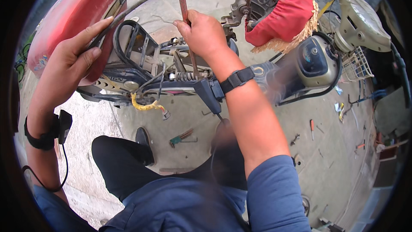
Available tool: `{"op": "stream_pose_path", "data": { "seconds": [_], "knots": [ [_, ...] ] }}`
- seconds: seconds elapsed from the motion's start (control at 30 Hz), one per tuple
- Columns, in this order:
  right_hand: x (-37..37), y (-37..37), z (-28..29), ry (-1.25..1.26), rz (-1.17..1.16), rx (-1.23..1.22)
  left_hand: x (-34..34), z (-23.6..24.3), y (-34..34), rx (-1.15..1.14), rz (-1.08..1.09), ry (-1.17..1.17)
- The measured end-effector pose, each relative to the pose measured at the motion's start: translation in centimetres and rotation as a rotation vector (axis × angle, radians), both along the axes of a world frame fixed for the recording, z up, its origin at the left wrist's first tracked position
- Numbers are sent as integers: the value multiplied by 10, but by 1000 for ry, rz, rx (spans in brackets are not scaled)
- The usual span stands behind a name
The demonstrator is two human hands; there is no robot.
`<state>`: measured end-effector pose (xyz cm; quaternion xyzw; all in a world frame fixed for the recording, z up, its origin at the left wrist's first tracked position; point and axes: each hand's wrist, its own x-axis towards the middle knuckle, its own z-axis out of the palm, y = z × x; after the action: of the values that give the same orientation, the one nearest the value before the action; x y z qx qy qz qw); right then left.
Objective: The person works on a scooter's rear suspension area, using a hammer and metal rod to tap a component. They walk to retrieve tools from the ground and return to continue tapping the part. The task involves repeated hammering and handling of small parts.
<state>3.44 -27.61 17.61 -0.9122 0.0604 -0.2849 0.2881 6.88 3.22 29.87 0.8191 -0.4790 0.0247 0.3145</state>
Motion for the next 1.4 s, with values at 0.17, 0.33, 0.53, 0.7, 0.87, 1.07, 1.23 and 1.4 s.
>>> {"op": "stream_pose_path", "data": {
  "seconds": [0.17, 0.33, 0.53, 0.7, 0.87, 1.07, 1.23, 1.4],
  "knots": [
    [-2, -7, -6, -113, 6, -111, 3, 1, -5, -177, 71, 60],
    [-2, -4, -6, -45, 3, -15, -10, -1, -2, 9, 25, -21],
    [-2, -4, -7, -31, 8, 35, -1, -4, -3, -131, -56, -50],
    [-2, -4, -6, -61, 8, 4, 3, -3, -3, -147, 31, -9],
    [-3, -2, -6, -5, 16, 68, -4, -5, -2, 92, 37, -13],
    [-1, -5, -6, -99, 15, -28, 7, 1, 5, -263, -12, 136],
    [-1, -4, -8, -50, 1, -17, -17, -4, -6, 152, 83, 122],
    [-4, -3, -7, -56, 9, -2, 5, -7, -5, -317, -39, 167]
  ]
}}
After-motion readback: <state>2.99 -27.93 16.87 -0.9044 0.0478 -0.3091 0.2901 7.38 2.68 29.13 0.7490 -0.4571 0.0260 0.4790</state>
